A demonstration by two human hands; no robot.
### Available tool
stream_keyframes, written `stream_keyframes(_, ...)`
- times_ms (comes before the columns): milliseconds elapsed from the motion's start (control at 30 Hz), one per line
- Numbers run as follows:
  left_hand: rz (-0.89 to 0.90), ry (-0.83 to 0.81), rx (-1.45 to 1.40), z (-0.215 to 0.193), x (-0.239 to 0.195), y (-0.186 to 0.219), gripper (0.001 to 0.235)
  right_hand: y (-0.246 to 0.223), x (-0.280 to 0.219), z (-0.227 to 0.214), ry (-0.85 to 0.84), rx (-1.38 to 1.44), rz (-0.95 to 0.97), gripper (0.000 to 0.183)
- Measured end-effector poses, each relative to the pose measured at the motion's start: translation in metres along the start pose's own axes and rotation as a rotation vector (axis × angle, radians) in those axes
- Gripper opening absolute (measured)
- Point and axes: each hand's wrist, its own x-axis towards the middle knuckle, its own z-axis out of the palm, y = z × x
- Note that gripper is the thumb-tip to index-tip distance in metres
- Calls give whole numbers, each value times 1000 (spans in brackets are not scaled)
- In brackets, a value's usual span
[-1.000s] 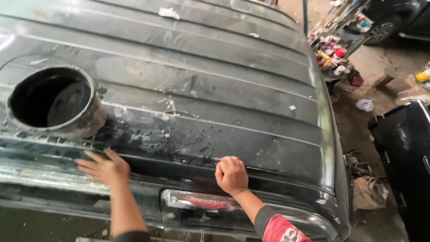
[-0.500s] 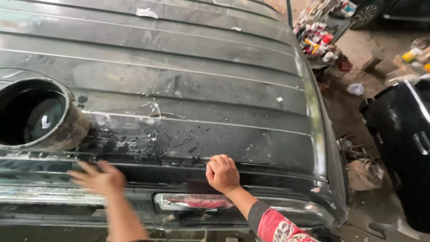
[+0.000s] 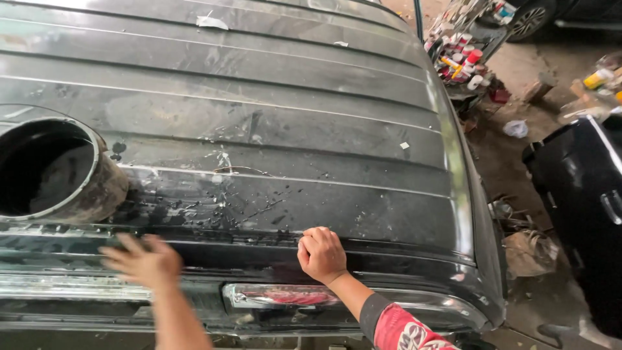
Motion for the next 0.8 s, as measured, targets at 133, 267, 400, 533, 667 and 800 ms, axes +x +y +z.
stream_keyframes(133,226,33,23,52,-98,4,77,1,1,-1,3,2,6,5)
stream_keyframes(267,278,-15,81,33,-48,-11,67,4,4,3,20,6,-9,6)
stream_keyframes(400,-38,-14,-18,-13,8,1,62,3,0,0,18,14,-7,5)
stream_keyframes(533,12,31,-70,40,-58,10,72,5,2,0,29,23,-13,5)
stream_keyframes(667,459,224,298,101,-101,-33,77,3,-1,4,18,29,2,5)
stream_keyframes(800,98,-9,-36,31,22,-54,71,5,1,1,14,11,-9,5)
